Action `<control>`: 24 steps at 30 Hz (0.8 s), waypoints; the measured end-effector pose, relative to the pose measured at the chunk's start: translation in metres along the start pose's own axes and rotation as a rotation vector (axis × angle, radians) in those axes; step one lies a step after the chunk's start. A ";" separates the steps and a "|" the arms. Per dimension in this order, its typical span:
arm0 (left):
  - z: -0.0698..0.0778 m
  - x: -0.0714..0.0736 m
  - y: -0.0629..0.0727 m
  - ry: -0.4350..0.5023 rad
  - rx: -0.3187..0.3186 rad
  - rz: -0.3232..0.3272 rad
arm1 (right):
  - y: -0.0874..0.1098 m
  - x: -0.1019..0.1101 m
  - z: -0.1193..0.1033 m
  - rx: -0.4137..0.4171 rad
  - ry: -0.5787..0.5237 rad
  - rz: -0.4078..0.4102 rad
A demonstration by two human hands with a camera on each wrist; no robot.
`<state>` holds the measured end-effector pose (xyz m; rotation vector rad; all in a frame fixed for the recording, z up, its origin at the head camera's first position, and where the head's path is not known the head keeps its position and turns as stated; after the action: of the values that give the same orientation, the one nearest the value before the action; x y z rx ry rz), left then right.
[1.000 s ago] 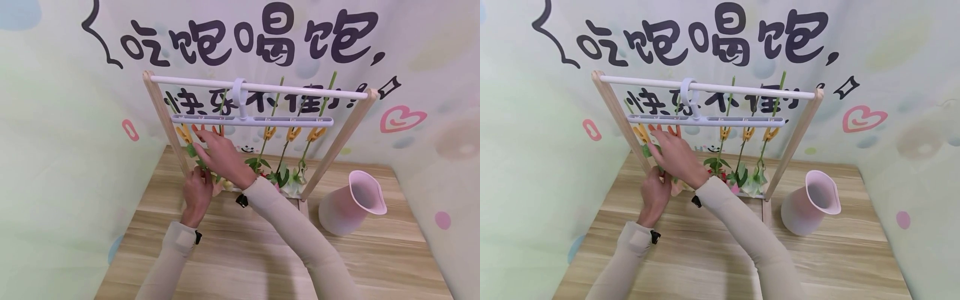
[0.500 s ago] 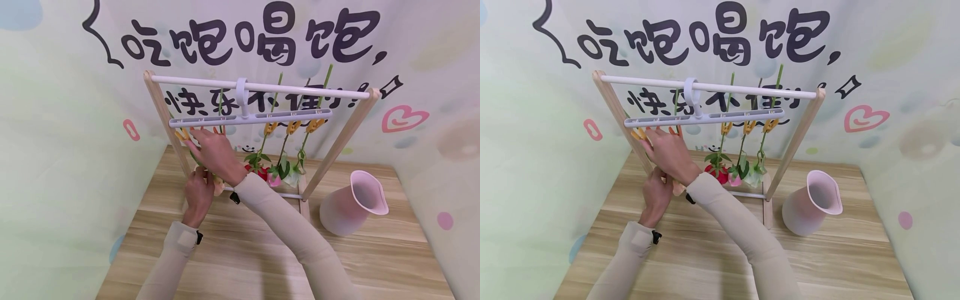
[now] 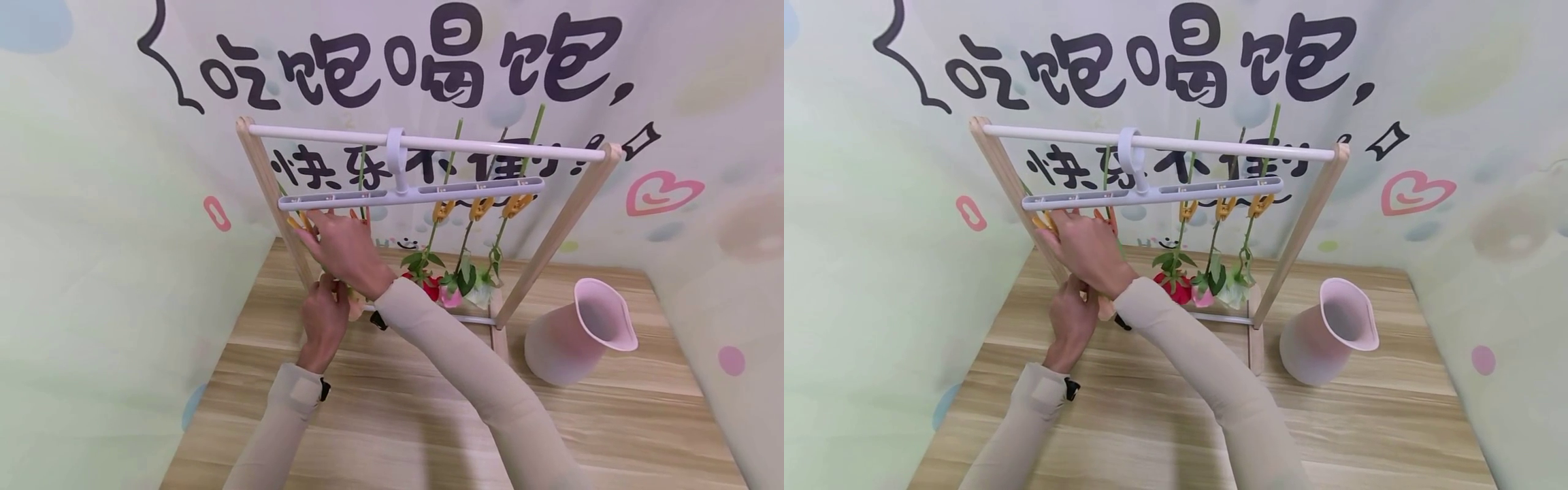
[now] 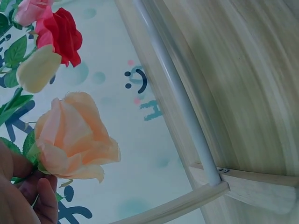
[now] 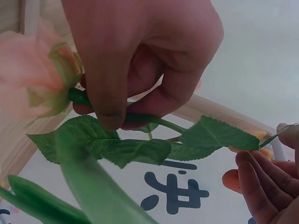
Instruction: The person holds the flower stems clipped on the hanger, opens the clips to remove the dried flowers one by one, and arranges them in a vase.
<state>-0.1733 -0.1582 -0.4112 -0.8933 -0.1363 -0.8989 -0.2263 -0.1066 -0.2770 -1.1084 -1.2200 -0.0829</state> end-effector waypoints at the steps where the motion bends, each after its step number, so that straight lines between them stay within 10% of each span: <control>1: 0.000 0.000 0.000 0.000 -0.003 -0.002 | -0.001 0.000 0.000 -0.004 -0.007 0.002; 24: -0.004 0.005 0.005 -0.018 -0.062 0.038 | 0.000 -0.005 -0.013 0.016 0.375 0.173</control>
<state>-0.1675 -0.1628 -0.4140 -0.9588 -0.1077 -0.8636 -0.2190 -0.1184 -0.2797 -1.1213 -0.7875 -0.1420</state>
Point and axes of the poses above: each hand's wrist, its own y-axis away from the middle knuckle, its own x-axis out of the back of the hand, z = x × y, the point moved 9 cm from there along -y, towards the middle knuckle, and after that the axes turned 11 degrees about y, right-handed, at the moved point
